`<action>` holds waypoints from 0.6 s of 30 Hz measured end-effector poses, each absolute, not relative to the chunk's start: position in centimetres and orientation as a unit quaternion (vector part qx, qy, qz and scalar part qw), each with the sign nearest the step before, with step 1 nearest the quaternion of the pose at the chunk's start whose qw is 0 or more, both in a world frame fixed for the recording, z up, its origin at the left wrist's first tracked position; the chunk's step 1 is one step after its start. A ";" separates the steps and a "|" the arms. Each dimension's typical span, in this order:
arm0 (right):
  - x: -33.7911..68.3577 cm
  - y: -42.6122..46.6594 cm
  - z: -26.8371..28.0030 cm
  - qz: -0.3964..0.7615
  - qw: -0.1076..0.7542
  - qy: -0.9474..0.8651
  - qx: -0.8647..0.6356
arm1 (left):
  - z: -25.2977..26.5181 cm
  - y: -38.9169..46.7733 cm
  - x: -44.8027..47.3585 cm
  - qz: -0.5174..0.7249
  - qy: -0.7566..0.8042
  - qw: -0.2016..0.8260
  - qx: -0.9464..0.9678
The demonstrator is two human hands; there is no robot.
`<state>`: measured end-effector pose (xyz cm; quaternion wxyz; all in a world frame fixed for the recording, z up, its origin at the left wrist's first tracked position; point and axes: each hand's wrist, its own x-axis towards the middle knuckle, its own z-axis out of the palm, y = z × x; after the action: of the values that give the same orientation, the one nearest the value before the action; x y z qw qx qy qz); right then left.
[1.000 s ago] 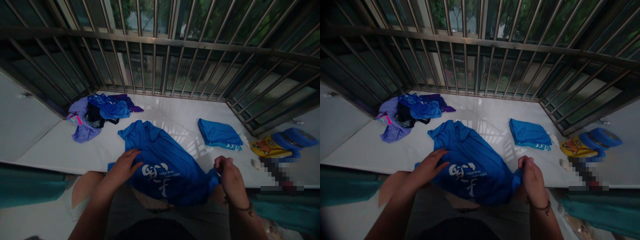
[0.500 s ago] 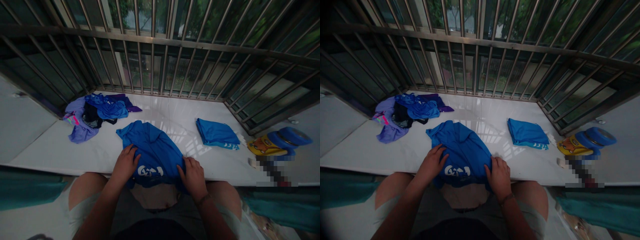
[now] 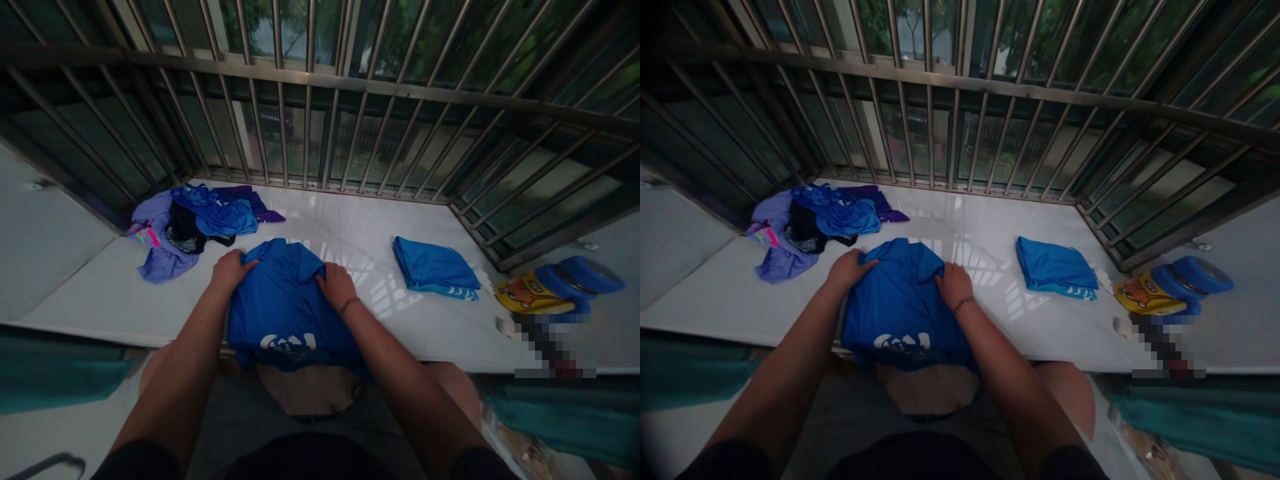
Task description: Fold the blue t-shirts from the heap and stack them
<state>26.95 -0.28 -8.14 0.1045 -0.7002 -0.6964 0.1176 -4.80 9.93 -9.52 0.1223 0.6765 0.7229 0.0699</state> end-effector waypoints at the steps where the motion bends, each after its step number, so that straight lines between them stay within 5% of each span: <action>1: 27.2 0.5 -7.5 0.127 0.102 -0.697 -0.698 | -8.9 11.0 -4.9 0.057 0.706 0.148 0.690; 8: 34.0 7.1 3.8 0.051 0.178 -0.652 -0.735 | 2.4 16.5 -5.4 0.237 0.685 0.148 0.673; 14: 39.8 9.3 19.2 -0.124 0.374 -0.592 -0.703 | 19.5 17.5 -5.5 0.452 0.556 0.002 0.697; 18: 41.2 4.9 24.7 -0.209 0.441 -0.587 -0.645 | 25.8 13.9 -5.4 0.539 0.456 -0.115 0.699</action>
<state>41.16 4.86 24.73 0.4414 -0.6455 -0.5871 -0.2092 -5.38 13.89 25.84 -0.1146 0.6986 0.4561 0.5392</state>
